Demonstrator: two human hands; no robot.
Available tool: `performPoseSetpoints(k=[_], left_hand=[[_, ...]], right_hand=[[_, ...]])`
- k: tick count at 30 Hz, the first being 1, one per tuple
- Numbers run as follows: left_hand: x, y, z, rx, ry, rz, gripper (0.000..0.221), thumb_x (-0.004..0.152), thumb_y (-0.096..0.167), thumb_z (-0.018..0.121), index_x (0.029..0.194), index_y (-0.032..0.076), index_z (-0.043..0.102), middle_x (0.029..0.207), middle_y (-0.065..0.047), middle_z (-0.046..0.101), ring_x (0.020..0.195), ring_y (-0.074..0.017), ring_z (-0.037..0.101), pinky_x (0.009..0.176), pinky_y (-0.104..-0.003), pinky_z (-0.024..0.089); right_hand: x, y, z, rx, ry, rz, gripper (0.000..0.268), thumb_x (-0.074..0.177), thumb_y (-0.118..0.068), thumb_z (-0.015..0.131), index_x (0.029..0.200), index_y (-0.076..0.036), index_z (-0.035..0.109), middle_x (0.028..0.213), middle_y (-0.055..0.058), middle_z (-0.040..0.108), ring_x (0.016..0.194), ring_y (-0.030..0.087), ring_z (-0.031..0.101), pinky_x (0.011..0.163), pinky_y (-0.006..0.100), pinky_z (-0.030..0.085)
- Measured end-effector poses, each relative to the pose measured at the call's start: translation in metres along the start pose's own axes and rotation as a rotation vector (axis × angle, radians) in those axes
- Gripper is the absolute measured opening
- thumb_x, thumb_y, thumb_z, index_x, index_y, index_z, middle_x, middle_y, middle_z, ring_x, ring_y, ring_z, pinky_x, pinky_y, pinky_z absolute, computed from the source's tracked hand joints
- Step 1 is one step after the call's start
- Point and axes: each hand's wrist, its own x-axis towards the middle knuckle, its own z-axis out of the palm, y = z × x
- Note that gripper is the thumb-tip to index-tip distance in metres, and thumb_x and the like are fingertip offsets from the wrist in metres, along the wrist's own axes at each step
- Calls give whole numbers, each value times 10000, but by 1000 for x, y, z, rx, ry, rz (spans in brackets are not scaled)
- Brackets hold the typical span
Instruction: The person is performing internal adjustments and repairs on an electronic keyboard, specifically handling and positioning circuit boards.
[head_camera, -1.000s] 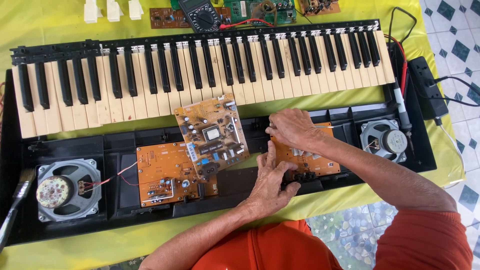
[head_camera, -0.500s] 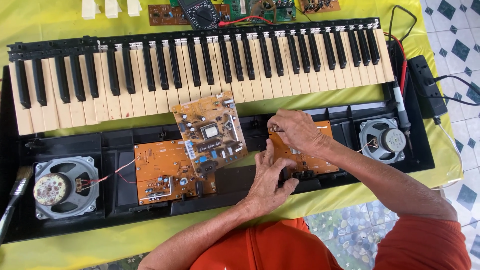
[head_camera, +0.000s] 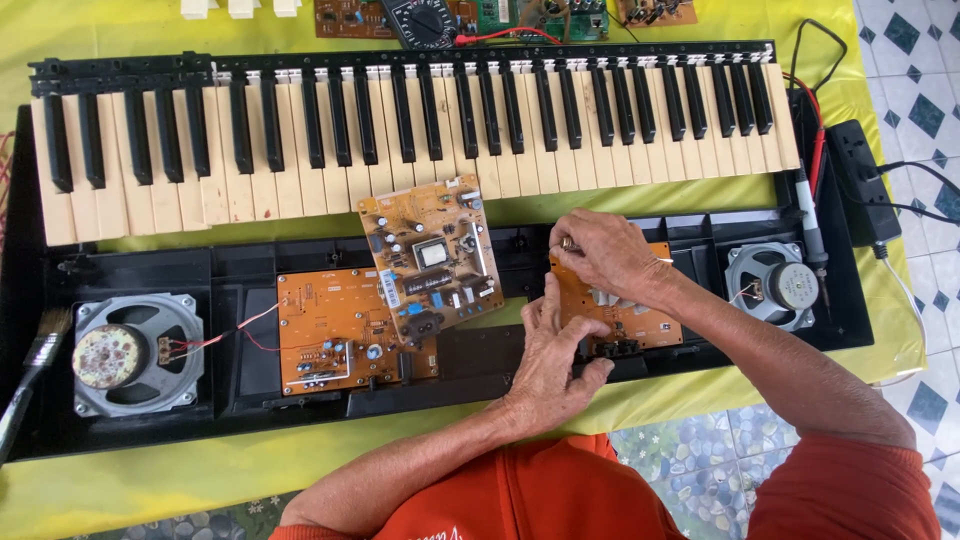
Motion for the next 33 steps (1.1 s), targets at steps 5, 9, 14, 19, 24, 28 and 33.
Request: performPoseSetpoints(k=[5, 9, 14, 19, 24, 28, 33], left_hand=[[-2, 5, 3, 20, 20, 48, 365, 868, 259, 701, 1201, 139, 612, 1693, -329, -120, 1436, -481, 176, 1087, -601, 360], [-2, 14, 1, 15, 19, 77, 374, 878, 255, 685, 1210, 104, 601, 1680, -357, -129, 1456, -530, 144, 1053, -625, 385], [-3, 12, 4, 25, 14, 87, 410, 867, 255, 693, 1232, 93, 596, 1665, -373, -163, 1458, -555, 119, 1056, -617, 389], [-2, 12, 7, 35, 37, 94, 428, 838, 241, 722, 1220, 86, 605, 1656, -388, -149, 1442, -557, 135, 1074, -593, 376], [-3, 13, 6, 86, 18, 120, 402, 886, 219, 678, 1251, 90, 573, 1644, -336, -274, 1443, -553, 158, 1009, -707, 362], [-2, 12, 5, 99, 10, 116, 394, 887, 213, 685, 1236, 68, 575, 1643, -329, -276, 1438, -548, 160, 1018, -708, 352], [-2, 9, 9, 122, 40, 137, 409, 865, 182, 686, 1245, 77, 576, 1635, -362, -262, 1414, -555, 188, 996, -699, 369]], right_hand=[[5, -9, -18, 107, -83, 102, 56, 936, -169, 717, 969, -126, 732, 827, 53, 684, 872, 276, 724, 770, 420, 602], [3, -15, -22, 95, -28, 85, 78, 871, -161, 786, 920, -126, 736, 802, 57, 701, 851, 272, 739, 736, 420, 599], [9, -8, -20, 120, -86, 116, 103, 866, -181, 796, 957, -156, 754, 807, 63, 726, 850, 275, 738, 753, 423, 592], [21, -24, -37, 92, -297, 173, 90, 951, -170, 717, 1003, -144, 786, 853, 90, 747, 876, 274, 724, 829, 406, 584], [36, 3, -24, -68, -438, -31, 131, 969, -291, 669, 975, -192, 754, 810, -8, 701, 820, 157, 680, 1078, 500, 451], [37, 6, -21, -110, -515, -42, 227, 1017, -374, 556, 1068, -193, 684, 972, 25, 668, 1009, 206, 628, 1058, 485, 445], [28, -22, -36, 42, -313, 167, 73, 888, -213, 792, 950, -181, 812, 973, -33, 807, 981, 133, 742, 989, 453, 558]])
